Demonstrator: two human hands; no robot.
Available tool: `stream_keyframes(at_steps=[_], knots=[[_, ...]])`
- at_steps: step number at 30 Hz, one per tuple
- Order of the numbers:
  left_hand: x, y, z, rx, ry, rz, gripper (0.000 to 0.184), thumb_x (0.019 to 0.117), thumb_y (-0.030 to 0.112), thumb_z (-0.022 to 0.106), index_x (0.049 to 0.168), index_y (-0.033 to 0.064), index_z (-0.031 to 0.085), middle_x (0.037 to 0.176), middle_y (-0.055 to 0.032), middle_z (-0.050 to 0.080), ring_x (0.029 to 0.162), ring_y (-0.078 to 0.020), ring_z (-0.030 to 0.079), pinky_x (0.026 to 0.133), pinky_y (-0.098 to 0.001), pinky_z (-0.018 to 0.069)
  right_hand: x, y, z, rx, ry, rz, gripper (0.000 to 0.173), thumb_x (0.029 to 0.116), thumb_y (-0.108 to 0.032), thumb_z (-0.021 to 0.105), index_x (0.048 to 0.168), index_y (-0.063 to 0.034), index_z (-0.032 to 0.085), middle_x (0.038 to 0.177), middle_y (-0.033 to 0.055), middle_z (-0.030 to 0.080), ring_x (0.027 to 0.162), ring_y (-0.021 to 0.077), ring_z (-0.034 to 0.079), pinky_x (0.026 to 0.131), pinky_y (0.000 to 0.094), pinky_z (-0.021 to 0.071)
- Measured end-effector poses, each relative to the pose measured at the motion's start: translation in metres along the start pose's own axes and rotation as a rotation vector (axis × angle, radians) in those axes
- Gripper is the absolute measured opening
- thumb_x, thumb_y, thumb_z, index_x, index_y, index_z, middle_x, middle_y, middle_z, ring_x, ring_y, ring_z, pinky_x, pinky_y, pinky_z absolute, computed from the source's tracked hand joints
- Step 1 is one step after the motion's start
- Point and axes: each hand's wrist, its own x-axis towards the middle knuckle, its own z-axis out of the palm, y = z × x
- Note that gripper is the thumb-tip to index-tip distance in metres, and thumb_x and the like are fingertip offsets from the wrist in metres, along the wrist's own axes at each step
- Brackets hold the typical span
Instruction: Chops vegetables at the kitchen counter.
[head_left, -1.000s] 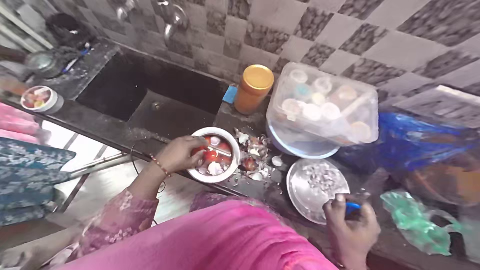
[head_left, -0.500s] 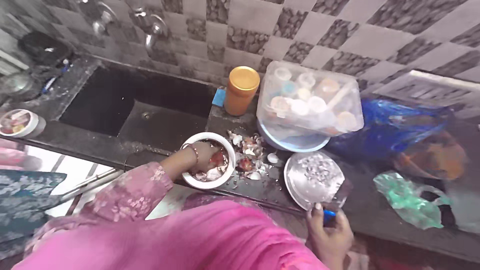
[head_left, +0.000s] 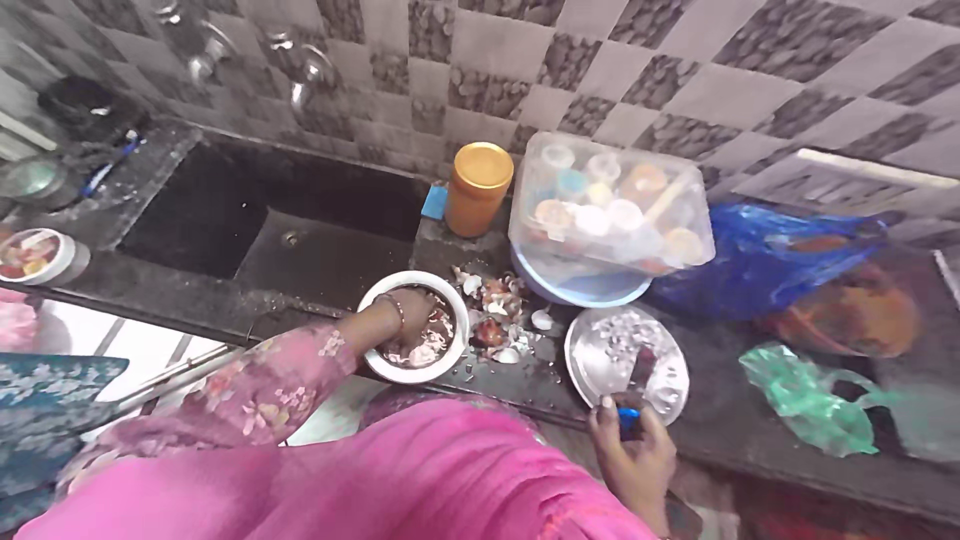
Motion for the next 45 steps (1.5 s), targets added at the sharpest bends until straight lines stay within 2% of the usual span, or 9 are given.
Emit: stream_keyframes(at_steps=[7, 10, 18, 27, 33, 35, 37, 40, 45], knots=[[-0.007, 0.000, -0.005, -0.017, -0.038, -0.018, 0.074, 0.0798, 0.017, 0.084, 0.140, -0.0029, 0.046, 0.129, -0.0261, 0.059, 0.117, -0.0435, 0.061, 0.095, -0.0599, 0.0501, 0.002, 0.005, 0.003, -0.012, -0.033, -0.049, 0.032, 0.0975, -0.027, 0.058, 0.095, 0.0035, 0.064, 0.071, 0.0007, 0.061, 0.057, -0.0023, 0.056, 0.055, 0.0161, 0.0502], [-0.027, 0.005, -0.007, -0.037, -0.051, -0.029, 0.061, 0.0980, 0.030, 0.068, 0.148, 0.0037, 0.045, 0.145, -0.0214, 0.051, 0.134, -0.0391, 0.050, 0.108, -0.0568, 0.0406, 0.000, 0.008, 0.001, -0.015, -0.034, -0.020, 0.028, 0.0956, -0.021, 0.061, 0.096, 0.0058, 0.067, 0.074, 0.0055, 0.065, 0.060, 0.0038, 0.060, 0.058, 0.0228, 0.0547], [-0.005, -0.021, 0.021, -0.194, 0.388, 0.278, 0.022, 0.0953, 0.009, 0.067, 0.111, -0.0052, 0.071, 0.112, -0.0296, 0.067, 0.109, -0.0481, 0.064, 0.098, -0.0661, 0.0451, -0.007, 0.021, -0.005, -0.014, 0.029, 0.031, 0.021, 0.0932, -0.018, 0.064, 0.092, 0.0019, 0.069, 0.072, 0.0070, 0.065, 0.059, 0.0103, 0.060, 0.057, 0.0273, 0.0536], [-0.019, -0.018, 0.011, -0.083, 0.358, 0.160, 0.028, 0.0977, 0.009, 0.066, 0.121, -0.0058, 0.066, 0.120, -0.0282, 0.064, 0.115, -0.0462, 0.062, 0.099, -0.0637, 0.0470, -0.017, 0.025, -0.010, 0.010, 0.028, 0.059, 0.023, 0.0948, -0.021, 0.063, 0.093, 0.0007, 0.068, 0.072, 0.0045, 0.064, 0.057, 0.0066, 0.059, 0.054, 0.0239, 0.0523], [-0.031, -0.018, 0.010, -0.099, 0.585, 0.090, 0.023, 0.1005, 0.010, 0.062, 0.117, -0.0052, 0.067, 0.111, -0.0295, 0.068, 0.105, -0.0503, 0.066, 0.089, -0.0710, 0.0487, -0.021, 0.026, -0.014, -0.030, 0.001, 0.049, 0.024, 0.0948, -0.022, 0.062, 0.094, 0.0007, 0.069, 0.073, 0.0058, 0.066, 0.058, 0.0093, 0.060, 0.055, 0.0270, 0.0536], [-0.038, -0.019, 0.004, -0.252, 0.648, 0.122, 0.027, 0.1009, 0.009, 0.062, 0.123, -0.0065, 0.065, 0.111, -0.0327, 0.067, 0.103, -0.0520, 0.066, 0.090, -0.0724, 0.0467, -0.022, 0.021, -0.018, -0.071, -0.006, 0.044, 0.024, 0.0937, -0.021, 0.063, 0.094, 0.0019, 0.070, 0.074, 0.0077, 0.066, 0.060, 0.0111, 0.062, 0.058, 0.0284, 0.0543], [-0.048, -0.024, 0.004, -0.576, 0.712, 0.154, 0.037, 0.0911, 0.005, 0.072, 0.126, 0.0014, 0.063, 0.108, -0.0217, 0.069, 0.096, -0.0364, 0.068, 0.086, -0.0604, 0.0523, -0.025, 0.015, -0.020, -0.102, -0.023, 0.049, 0.025, 0.0949, -0.022, 0.063, 0.095, 0.0024, 0.070, 0.075, 0.0086, 0.068, 0.062, 0.0134, 0.064, 0.061, 0.0320, 0.0565], [-0.059, -0.020, 0.011, -1.252, 0.610, 0.220, 0.040, 0.1056, 0.018, 0.041, 0.143, 0.0062, 0.046, 0.116, -0.0056, 0.068, 0.092, -0.0107, 0.067, 0.083, -0.0305, 0.0568, -0.027, 0.015, -0.023, -0.114, -0.042, 0.056, 0.031, 0.0960, -0.026, 0.061, 0.096, 0.0044, 0.068, 0.071, 0.0090, 0.065, 0.059, 0.0123, 0.062, 0.058, 0.0324, 0.0550], [-0.059, -0.025, 0.030, -1.772, 0.513, 0.298, 0.048, 0.1119, 0.033, 0.022, 0.145, 0.0036, 0.042, 0.132, -0.0113, 0.064, 0.107, -0.0216, 0.069, 0.094, -0.0356, 0.0570, -0.027, 0.029, -0.032, -0.116, -0.046, 0.047, 0.036, 0.0968, -0.030, 0.058, 0.096, 0.0045, 0.067, 0.069, 0.0076, 0.063, 0.057, 0.0067, 0.058, 0.055, 0.0256, 0.0515]])
